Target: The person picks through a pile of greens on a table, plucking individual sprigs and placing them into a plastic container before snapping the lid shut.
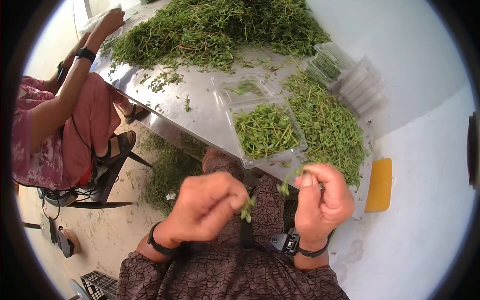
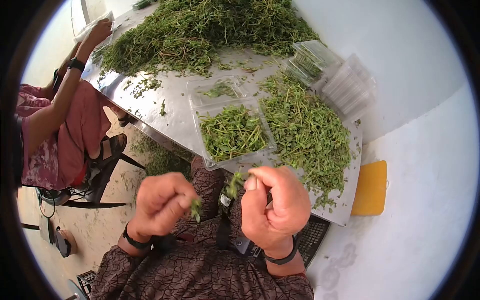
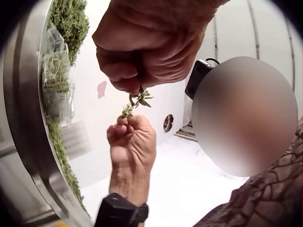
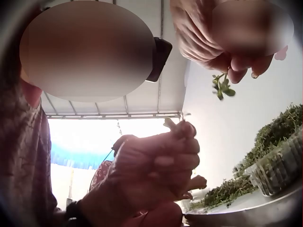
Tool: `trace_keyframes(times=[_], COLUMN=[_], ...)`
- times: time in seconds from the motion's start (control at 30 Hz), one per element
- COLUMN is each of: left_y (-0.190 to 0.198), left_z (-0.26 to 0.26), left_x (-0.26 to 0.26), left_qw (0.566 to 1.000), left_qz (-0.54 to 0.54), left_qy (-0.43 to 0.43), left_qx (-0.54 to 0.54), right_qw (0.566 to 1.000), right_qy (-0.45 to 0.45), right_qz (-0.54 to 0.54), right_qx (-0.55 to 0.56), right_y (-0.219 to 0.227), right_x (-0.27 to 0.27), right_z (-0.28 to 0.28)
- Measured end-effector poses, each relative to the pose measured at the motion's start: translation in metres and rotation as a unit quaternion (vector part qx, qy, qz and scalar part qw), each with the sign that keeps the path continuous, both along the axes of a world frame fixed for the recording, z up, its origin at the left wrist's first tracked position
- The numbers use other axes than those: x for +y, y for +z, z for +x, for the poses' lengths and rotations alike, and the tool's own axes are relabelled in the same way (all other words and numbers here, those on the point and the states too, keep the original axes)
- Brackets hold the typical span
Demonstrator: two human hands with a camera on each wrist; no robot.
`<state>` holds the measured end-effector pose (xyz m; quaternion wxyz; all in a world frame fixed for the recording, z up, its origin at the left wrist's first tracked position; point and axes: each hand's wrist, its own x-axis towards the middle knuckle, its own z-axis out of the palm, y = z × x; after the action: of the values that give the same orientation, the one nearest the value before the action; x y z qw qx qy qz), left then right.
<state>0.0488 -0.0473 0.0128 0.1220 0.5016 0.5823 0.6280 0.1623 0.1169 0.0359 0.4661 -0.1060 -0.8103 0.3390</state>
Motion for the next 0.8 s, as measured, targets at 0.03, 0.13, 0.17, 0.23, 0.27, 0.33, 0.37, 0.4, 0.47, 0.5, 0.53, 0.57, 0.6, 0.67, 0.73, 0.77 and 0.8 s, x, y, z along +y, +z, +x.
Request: trace_keyframes(times=[0.03,0.13,0.17,0.23,0.27,0.33,0.37,0.4,0.47,0.5,0.53,0.57,0.6,0.67,0.73,0.77,0.8], left_y=[0.0,0.001,0.001,0.0,-0.005,-0.006,-0.008,-0.012,-0.01,-0.011,-0.015,-0.016,-0.013,-0.007,-0.006,-0.006,-0.006], left_z=[-0.002,-0.007,-0.008,-0.01,-0.012,-0.013,-0.016,-0.021,-0.024,-0.025,-0.028,-0.03,-0.031,-0.034,-0.034,-0.034,-0.035], left_x=[-0.001,0.001,0.001,0.001,0.003,0.003,0.004,0.005,0.006,0.01,0.015,0.02,0.024,0.031,0.041,0.046,0.051], left_qw=[0.999,0.996,0.993,0.993,0.989,0.979,0.979,0.979,0.977,0.977,0.974,0.97,0.97,0.959,0.95,0.939,0.939], left_qz=[0.003,0.038,0.049,0.048,0.063,0.081,0.081,0.086,0.084,0.083,0.102,0.121,0.122,0.115,0.114,0.112,0.112], left_qy=[0.038,0.078,0.104,0.103,0.124,0.148,0.15,0.161,0.185,0.183,0.196,0.209,0.208,0.24,0.249,0.259,0.257], left_qx=[-0.037,-0.025,-0.006,-0.024,-0.052,-0.114,-0.114,-0.094,-0.072,-0.071,-0.045,-0.019,-0.019,0.098,0.149,0.197,0.198], right_qw=[1.0,0.998,0.998,0.99,0.991,0.99,0.988,0.99,0.992,0.993,0.992,0.992,0.993,0.993,0.995,0.995,0.995], right_qy=[0.002,0.018,0.02,0.025,0.029,0.019,0.009,0.012,0.014,0.015,0.016,0.015,0.02,0.024,0.014,0.012,0.01], right_qz=[0.0,0.056,0.056,0.138,0.104,0.128,0.151,0.135,0.117,0.101,0.116,0.116,0.107,0.097,0.074,0.073,0.069], right_qx=[0.0,0.018,0.019,-0.026,-0.08,-0.054,-0.032,-0.028,-0.041,-0.052,-0.047,-0.046,-0.055,-0.062,-0.067,-0.066,-0.071], right_y=[0.002,0.006,0.005,-0.001,-0.002,-0.004,-0.005,-0.006,-0.007,-0.008,-0.011,-0.012,-0.013,-0.015,-0.017,-0.017,-0.017], right_x=[0.0,0.003,0.007,0.015,0.014,0.017,0.019,0.021,0.02,0.021,0.024,0.025,0.026,0.028,0.029,0.03,0.031], right_z=[-0.006,-0.028,-0.038,-0.056,-0.057,-0.057,-0.056,-0.052,-0.044,-0.04,-0.037,-0.033,-0.029,-0.023,-0.018,-0.016,-0.014])
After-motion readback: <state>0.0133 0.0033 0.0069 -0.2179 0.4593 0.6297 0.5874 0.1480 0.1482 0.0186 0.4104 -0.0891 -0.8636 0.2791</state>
